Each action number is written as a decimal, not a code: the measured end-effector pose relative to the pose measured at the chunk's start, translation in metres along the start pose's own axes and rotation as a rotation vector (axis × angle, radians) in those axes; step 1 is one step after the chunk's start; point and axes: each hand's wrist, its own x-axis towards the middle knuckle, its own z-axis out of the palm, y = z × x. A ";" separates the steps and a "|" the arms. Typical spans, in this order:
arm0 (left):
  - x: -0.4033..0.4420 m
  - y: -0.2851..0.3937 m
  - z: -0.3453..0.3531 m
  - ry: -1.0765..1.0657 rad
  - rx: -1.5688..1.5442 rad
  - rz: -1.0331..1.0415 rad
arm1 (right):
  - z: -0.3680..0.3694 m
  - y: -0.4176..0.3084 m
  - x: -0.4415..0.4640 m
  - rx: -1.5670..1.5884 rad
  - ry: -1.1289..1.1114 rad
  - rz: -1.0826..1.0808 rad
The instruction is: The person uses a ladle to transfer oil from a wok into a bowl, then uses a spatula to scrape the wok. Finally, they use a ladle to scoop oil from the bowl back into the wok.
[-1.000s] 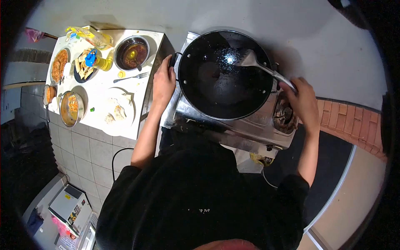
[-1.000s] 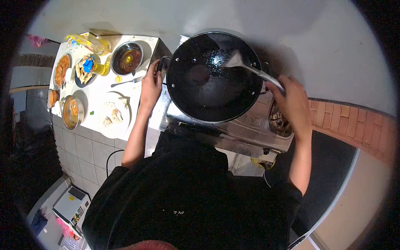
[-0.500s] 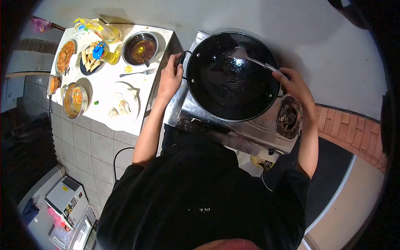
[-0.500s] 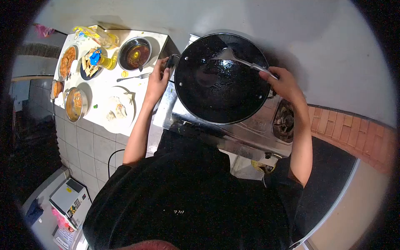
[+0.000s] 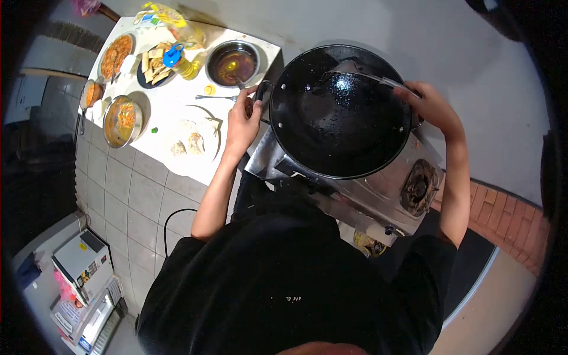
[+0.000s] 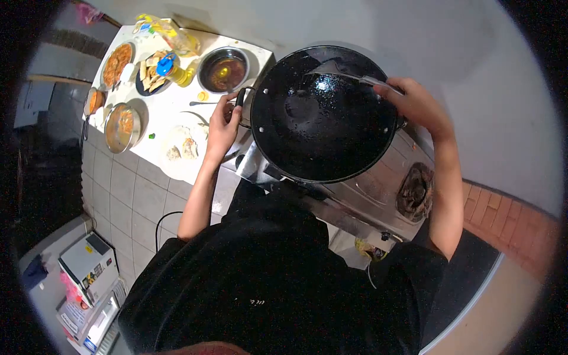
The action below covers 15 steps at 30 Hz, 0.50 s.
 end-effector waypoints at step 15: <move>0.032 -0.056 -0.088 0.190 -0.072 -0.148 | 0.012 -0.130 0.113 -0.345 -0.216 -0.207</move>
